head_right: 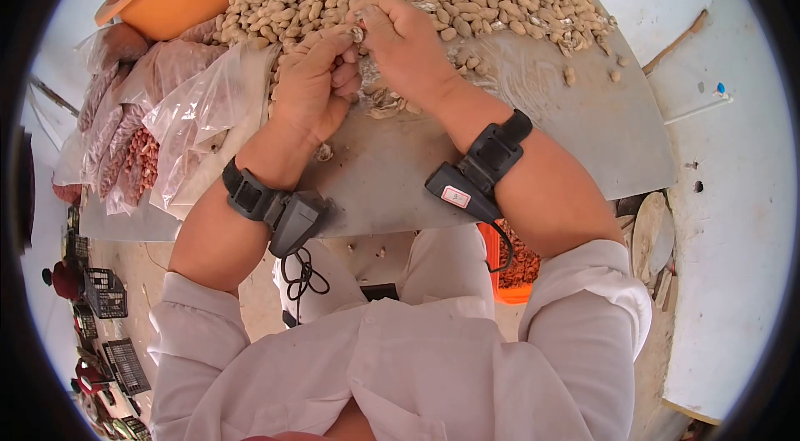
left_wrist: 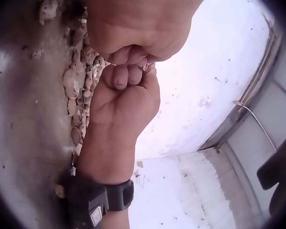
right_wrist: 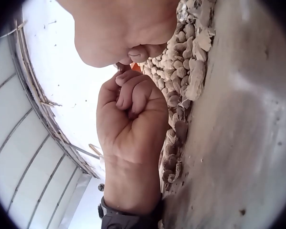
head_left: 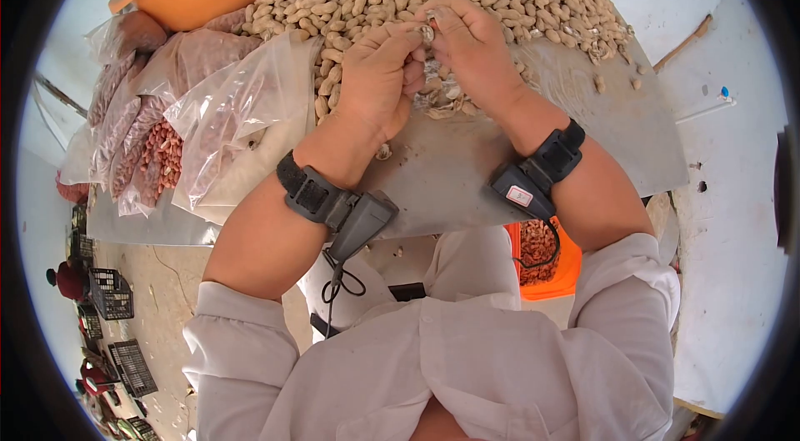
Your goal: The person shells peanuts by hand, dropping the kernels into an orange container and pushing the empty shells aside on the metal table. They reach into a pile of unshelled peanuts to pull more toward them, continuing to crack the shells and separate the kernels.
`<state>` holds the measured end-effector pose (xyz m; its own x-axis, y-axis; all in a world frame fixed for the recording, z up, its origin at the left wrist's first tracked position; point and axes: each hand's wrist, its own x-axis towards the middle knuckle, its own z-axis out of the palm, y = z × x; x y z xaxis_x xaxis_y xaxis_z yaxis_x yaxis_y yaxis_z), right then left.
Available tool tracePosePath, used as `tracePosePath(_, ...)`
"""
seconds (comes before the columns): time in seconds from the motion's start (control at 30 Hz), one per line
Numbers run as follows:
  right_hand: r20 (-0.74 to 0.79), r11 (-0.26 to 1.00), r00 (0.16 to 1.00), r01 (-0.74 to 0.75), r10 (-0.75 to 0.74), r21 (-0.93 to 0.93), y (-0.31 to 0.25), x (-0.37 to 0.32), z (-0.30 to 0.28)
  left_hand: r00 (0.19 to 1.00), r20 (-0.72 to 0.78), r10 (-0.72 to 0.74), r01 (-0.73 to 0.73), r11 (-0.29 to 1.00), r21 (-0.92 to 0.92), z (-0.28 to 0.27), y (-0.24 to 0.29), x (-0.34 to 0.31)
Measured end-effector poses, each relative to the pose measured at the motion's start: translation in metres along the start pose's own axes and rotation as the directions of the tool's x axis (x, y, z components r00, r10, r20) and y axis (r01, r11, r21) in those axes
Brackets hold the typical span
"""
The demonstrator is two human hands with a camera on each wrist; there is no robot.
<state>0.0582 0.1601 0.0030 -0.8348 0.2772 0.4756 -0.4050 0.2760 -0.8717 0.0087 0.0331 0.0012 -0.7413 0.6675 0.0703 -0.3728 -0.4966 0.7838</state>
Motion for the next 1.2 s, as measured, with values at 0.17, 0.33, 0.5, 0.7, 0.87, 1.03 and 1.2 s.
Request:
tracePosePath(0.17,0.026,0.962,0.990,0.138,-0.136,-0.235,-0.007,-0.002,0.000,0.993,-0.057,-0.103,0.096,0.989,-0.110,-0.006,-0.002,0.007)
tracePosePath(0.33,0.180,0.798,0.943,0.332,-0.279,-0.503,-0.016,-0.003,0.004,0.941,0.056,-0.335,0.337,0.898,-0.283,-0.012,-0.002,0.011)
tracePosePath(0.5,0.113,0.789,0.932,0.353,-0.345,-0.503,-0.008,0.000,0.002,0.922,0.113,-0.371,0.387,0.870,-0.306,-0.016,-0.003,0.014)
tracePosePath(0.7,0.003,0.797,0.957,0.244,-0.291,-0.552,-0.017,0.008,-0.026,0.955,0.108,-0.275,0.287,0.951,-0.118,-0.011,0.000,0.008)
tracePosePath(0.87,0.043,0.694,0.996,0.082,-0.073,-0.715,-0.018,0.013,-0.040,0.970,0.112,-0.217,0.217,0.976,0.011,-0.011,0.005,0.004)
tracePosePath(1.03,0.288,0.592,0.952,0.172,0.106,-0.787,0.005,0.012,-0.041,0.971,0.098,-0.219,0.213,0.975,0.070,-0.011,0.007,0.004)
tracePosePath(1.2,0.369,0.557,0.911,0.212,0.185,-0.803,0.006,0.010,-0.040,0.975,0.093,-0.202,0.197,0.978,0.064,-0.010,0.006,0.003)
